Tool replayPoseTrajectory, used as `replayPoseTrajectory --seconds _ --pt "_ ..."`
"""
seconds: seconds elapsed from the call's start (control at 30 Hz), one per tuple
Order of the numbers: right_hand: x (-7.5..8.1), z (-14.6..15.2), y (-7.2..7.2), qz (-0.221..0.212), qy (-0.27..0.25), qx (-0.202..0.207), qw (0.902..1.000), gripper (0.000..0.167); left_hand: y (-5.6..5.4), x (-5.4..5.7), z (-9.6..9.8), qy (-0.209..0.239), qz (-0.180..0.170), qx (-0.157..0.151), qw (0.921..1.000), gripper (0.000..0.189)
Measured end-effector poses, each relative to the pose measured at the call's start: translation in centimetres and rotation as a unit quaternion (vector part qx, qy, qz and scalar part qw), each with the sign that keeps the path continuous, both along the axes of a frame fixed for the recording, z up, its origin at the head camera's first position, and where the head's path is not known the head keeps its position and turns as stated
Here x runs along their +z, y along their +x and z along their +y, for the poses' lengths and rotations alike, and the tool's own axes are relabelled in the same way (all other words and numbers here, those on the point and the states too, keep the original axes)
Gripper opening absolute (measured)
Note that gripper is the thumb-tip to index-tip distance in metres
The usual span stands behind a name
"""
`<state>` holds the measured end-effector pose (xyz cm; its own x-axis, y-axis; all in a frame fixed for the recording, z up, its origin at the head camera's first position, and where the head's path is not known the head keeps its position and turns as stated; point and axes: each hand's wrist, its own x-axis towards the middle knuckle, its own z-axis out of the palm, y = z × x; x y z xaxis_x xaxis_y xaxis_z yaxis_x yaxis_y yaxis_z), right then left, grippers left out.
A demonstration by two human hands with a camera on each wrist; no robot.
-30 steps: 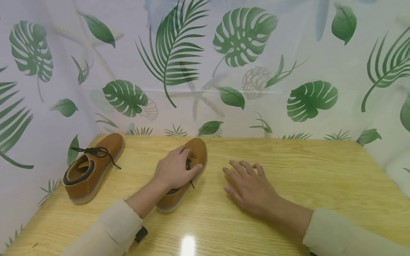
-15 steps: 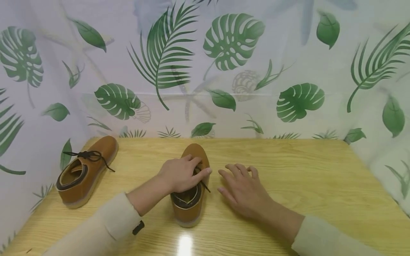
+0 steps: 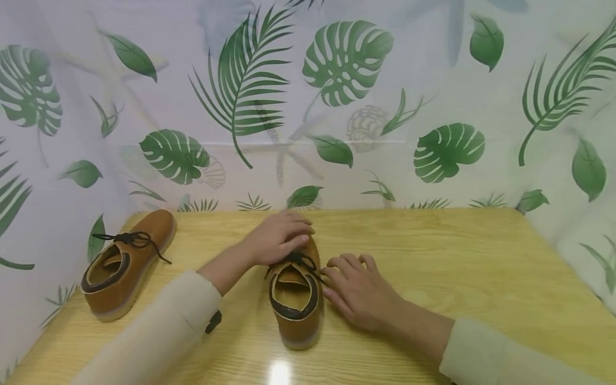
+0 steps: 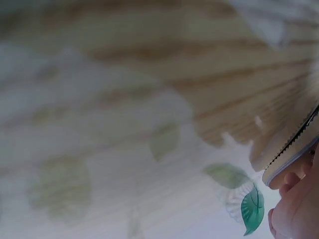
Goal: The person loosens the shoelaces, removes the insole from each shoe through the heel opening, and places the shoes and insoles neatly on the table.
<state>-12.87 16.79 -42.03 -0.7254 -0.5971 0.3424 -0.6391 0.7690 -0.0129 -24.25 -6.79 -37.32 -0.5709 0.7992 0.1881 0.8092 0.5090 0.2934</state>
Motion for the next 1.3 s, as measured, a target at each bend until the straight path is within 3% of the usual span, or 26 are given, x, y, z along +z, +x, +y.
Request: replayPoseTrajectory --seconds 0.07,0.17,0.3,0.43,0.7,0.83,1.07,1.3 --pt "-0.1 0.0 0.1 0.001 -0.008 0.010 0.9999 0.035 -0.4 -0.7 0.3 0.006 -0.052 -0.033 0.9981 0.037" --pt "-0.1 0.0 0.1 0.004 -0.015 0.026 0.9996 0.030 -0.3 -1.8 0.5 0.014 -0.101 -0.043 0.9939 0.039" --pt "-0.1 0.1 0.1 0.016 -0.017 0.040 0.9989 0.020 0.4 -2.6 0.6 0.027 -0.090 -0.030 0.9951 0.040" --pt "-0.2 0.4 0.2 0.035 -0.027 0.047 0.9979 0.014 1.1 -2.6 1.0 0.017 -0.090 -0.021 0.9956 0.040" --pt "-0.4 0.1 0.1 0.077 -0.035 0.057 0.9948 0.022 1.2 -0.8 -0.4 -0.076 -0.110 -0.019 0.9909 0.043" --pt "-0.2 0.2 0.1 0.080 -0.038 0.049 0.9948 0.022 1.8 -0.7 -2.1 -0.084 -0.080 -0.021 0.9930 0.040" --pt "-0.3 0.2 0.1 0.074 -0.030 0.049 0.9956 0.016 3.4 -3.6 -4.7 -0.041 0.025 0.006 0.9988 0.037" --pt "-0.4 0.0 0.1 0.049 -0.026 0.039 0.9977 0.019 4.4 -3.9 -5.3 -0.018 0.037 0.015 0.9990 0.046"
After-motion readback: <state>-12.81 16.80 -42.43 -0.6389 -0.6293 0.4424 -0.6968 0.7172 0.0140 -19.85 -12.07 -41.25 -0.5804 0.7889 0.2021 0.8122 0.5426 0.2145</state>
